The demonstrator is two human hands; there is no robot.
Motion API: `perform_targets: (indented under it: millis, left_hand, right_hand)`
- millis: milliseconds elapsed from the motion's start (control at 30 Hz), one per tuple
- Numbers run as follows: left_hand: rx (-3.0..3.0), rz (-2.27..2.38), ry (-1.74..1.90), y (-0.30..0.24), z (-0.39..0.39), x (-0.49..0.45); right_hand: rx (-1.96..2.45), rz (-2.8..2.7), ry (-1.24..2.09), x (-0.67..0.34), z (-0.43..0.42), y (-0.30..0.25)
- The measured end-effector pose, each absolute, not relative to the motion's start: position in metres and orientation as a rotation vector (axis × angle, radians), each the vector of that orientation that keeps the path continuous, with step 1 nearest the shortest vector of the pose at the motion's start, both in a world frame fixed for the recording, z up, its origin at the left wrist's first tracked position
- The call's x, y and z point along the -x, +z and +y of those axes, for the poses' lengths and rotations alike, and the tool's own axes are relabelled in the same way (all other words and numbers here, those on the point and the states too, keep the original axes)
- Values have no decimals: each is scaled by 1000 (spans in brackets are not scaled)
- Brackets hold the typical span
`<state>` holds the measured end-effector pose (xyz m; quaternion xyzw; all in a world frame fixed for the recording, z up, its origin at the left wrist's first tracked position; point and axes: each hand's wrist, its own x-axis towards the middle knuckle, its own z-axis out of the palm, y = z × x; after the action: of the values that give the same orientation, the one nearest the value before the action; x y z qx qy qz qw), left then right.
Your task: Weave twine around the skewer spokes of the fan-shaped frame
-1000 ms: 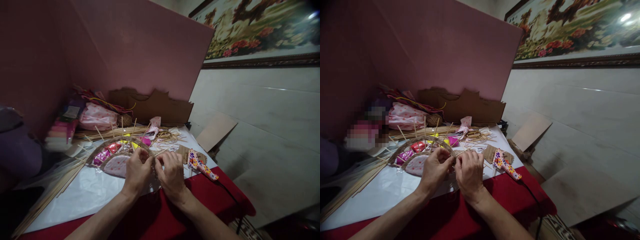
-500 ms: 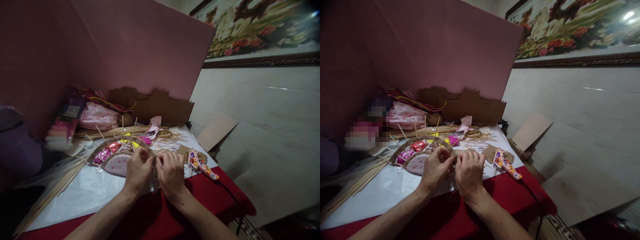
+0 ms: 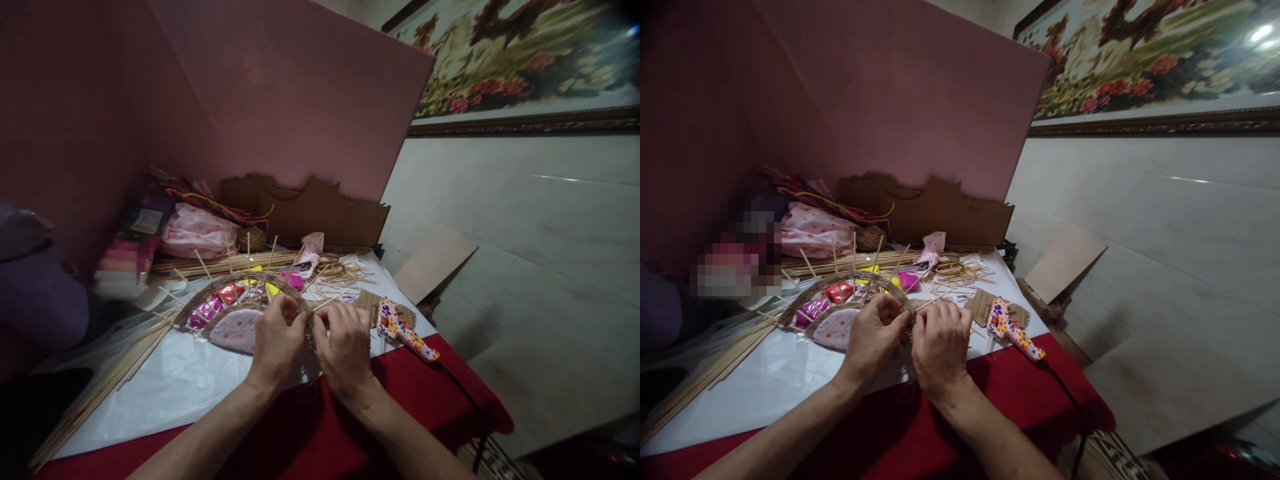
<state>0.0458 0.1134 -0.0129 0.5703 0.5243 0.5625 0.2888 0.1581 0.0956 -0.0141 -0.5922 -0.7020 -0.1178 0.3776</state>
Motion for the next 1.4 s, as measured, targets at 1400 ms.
perform_targets:
  millis: [1400]
  left_hand:
    - [-1559,1462,1457,-14,116,-46]
  right_hand:
    - [1492,-1785,-229,-159,95,-10]
